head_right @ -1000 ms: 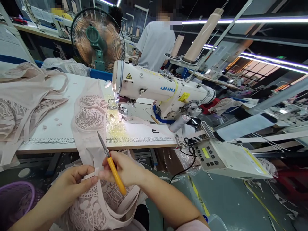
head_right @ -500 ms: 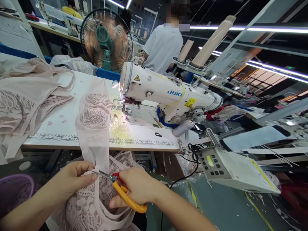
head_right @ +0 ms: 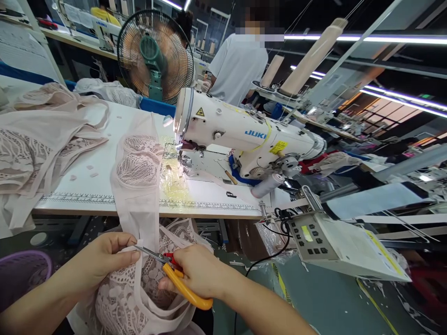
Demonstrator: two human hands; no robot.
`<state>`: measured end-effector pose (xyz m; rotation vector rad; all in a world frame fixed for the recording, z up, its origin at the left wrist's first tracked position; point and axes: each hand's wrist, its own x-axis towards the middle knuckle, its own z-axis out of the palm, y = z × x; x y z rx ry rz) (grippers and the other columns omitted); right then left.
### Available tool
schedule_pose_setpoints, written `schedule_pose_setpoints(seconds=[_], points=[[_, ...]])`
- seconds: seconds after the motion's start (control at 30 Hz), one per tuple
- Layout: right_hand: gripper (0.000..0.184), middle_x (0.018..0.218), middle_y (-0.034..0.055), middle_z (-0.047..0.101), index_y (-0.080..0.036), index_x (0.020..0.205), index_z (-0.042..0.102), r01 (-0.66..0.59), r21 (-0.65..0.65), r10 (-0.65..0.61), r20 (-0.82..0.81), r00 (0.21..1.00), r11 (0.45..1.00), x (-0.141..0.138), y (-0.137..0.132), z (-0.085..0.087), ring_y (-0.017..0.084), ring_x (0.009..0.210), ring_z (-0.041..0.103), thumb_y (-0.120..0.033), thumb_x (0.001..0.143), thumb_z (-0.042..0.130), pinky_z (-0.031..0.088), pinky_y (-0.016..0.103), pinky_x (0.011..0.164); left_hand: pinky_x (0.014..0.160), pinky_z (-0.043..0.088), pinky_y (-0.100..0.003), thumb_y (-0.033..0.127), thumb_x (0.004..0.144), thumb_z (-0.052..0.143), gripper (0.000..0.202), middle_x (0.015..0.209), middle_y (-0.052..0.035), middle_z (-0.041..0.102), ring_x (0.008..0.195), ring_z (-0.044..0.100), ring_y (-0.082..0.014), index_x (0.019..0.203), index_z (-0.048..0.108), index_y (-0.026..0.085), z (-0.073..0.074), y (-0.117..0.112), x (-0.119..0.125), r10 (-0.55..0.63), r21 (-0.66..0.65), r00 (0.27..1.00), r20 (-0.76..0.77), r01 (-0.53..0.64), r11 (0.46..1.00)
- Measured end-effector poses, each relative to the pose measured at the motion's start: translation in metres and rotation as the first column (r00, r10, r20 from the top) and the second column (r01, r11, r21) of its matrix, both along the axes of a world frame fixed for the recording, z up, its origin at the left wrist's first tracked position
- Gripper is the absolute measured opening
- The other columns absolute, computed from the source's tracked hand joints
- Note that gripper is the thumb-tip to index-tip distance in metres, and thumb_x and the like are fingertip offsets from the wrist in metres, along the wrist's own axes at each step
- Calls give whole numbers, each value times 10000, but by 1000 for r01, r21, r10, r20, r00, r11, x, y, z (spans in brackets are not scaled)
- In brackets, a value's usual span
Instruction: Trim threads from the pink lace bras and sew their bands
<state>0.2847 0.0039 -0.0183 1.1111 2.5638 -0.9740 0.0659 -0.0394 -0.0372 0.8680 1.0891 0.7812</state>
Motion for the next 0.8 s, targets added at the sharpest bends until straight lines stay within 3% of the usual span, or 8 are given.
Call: schedule_pose_setpoints(seconds=[0.2,0.3,0.5,0.67,0.8], points=[[506,494,-62,301,-191,562,339,91,-36,-94,-73,993,995,0,-7,-20,73,453,238,-579,676,643,180,213,419,517,270,-232,449,644,694,342,540,63,426,490,343,-85,590,497,174,-3,-2,1,24,-35,1000,9,-23,999],[461,494,-60,308,-191,556,336,128,-48,-134,-131,982,991,-1,-9,-28,72,457,257,-518,715,618,204,210,430,511,250,-232,447,649,694,346,543,61,424,494,335,-83,589,494,171,-2,-3,-1,15,-28,1000,12,-15,1000],[421,544,-49,345,-193,577,344,204,-2,-197,-262,945,979,0,-2,-17,83,497,315,-505,759,561,245,215,471,493,245,-217,466,674,693,351,538,64,432,483,338,-74,622,516,168,-3,-6,-10,56,-4,998,-26,-57,998],[435,701,-5,514,-183,750,494,193,-31,-187,-442,877,981,0,-12,-5,133,626,464,-565,647,677,379,237,568,491,330,-196,417,631,744,285,581,46,501,532,420,-88,651,597,174,4,-14,-15,253,77,961,-117,-245,967],[390,865,43,610,-191,822,482,100,-75,-124,-474,872,992,-7,-25,-21,167,735,551,-424,640,735,446,272,674,566,427,-199,331,557,802,241,772,17,622,684,539,-131,630,627,183,8,-22,-21,459,122,879,-132,-445,887]])
